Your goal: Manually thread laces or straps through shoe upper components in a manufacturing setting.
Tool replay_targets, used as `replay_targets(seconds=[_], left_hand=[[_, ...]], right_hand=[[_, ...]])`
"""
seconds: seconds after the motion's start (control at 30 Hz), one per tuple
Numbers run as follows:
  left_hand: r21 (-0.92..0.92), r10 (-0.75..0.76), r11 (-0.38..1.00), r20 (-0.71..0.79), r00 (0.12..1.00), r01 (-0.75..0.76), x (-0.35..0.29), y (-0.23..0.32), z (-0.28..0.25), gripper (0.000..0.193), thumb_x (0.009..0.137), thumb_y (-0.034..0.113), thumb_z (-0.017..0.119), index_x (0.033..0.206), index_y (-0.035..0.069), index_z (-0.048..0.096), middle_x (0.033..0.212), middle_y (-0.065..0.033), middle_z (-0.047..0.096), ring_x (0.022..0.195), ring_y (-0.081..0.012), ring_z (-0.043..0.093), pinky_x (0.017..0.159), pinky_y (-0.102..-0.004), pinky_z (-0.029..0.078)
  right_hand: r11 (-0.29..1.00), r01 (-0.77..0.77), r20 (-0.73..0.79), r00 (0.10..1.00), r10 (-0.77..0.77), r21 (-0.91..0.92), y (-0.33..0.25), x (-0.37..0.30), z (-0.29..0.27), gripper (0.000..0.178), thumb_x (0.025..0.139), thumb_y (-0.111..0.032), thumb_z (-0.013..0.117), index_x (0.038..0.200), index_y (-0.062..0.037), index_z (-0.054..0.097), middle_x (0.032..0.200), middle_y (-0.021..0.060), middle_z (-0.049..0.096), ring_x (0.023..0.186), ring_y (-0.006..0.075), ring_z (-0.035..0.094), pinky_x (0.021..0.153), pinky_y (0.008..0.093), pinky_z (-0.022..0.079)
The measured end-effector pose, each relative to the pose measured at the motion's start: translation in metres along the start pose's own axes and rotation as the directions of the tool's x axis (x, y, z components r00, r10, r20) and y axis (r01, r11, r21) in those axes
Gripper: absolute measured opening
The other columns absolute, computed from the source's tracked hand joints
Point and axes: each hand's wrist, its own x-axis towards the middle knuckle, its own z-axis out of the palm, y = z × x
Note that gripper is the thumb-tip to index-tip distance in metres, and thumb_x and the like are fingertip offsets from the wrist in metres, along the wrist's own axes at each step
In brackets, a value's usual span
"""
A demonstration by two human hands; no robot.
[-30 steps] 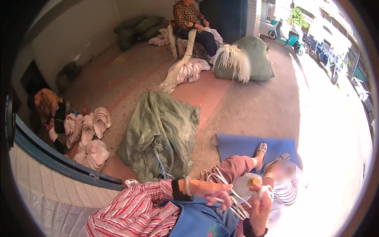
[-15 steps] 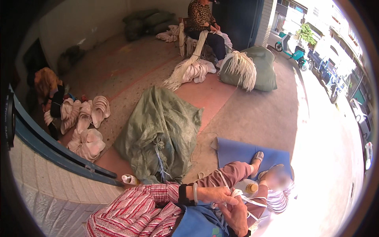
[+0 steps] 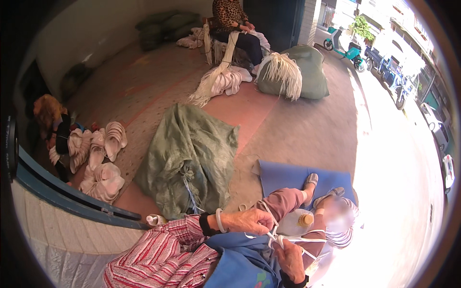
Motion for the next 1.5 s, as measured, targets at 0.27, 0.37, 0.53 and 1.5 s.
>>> replay_targets(seconds=[0.27,0.37,0.53,1.5], left_hand=[[0.196,-0.069,0.971,-0.331,0.941,0.14,0.001,-0.006,-0.029,0.028,0.086,0.007,0.059,0.113,0.004,0.058,0.092,-0.0044,0.063,0.077,-0.0081,0.056,0.066,-0.0229,0.048],[-0.297,0.056,0.954,0.054,0.997,-0.038,0.009,0.026,-0.005,0.061,0.09,0.012,0.056,0.145,0.007,0.032,0.113,-0.0063,0.06,0.084,-0.008,0.056,0.069,-0.0231,0.048],[-0.156,-0.047,0.981,0.398,0.916,0.118,0.034,0.034,0.012,0.052,0.095,0.035,0.05,0.136,0.002,0.045,0.108,-0.0033,0.06,0.08,-0.008,0.055,0.065,-0.0209,0.045],[0.139,-0.178,0.981,0.349,0.92,0.137,0.018,0.084,-0.02,0.034,0.099,0.033,0.05,0.094,0.002,0.061,0.074,0.0021,0.054,0.071,-0.0067,0.05,0.063,-0.0248,0.042]], right_hand=[[0.993,0.048,0.161,0.985,-0.064,0.104,-0.028,-0.008,-0.021,0.019,0.081,-0.003,0.055,0.097,-0.001,0.064,0.072,0.0126,0.061,0.067,0.026,0.062,0.066,0.0339,0.048],[0.997,0.067,0.189,0.979,-0.073,0.039,-0.038,-0.001,-0.023,0.023,0.084,-0.002,0.054,0.104,-0.0025,0.064,0.08,0.013,0.063,0.073,0.0262,0.063,0.069,0.0331,0.049],[0.954,0.191,0.027,0.979,-0.202,0.232,-0.039,-0.002,-0.022,0.016,0.092,-0.014,0.057,0.093,-0.0019,0.067,0.059,0.0044,0.054,0.054,0.0128,0.052,0.053,0.0285,0.042],[0.88,0.096,-0.175,0.984,-0.014,0.466,0.002,-0.063,-0.1,0.026,0.091,-0.022,0.061,0.091,0.0035,0.065,0.063,-0.0011,0.054,0.055,0.0048,0.044,0.05,0.022,0.035]])
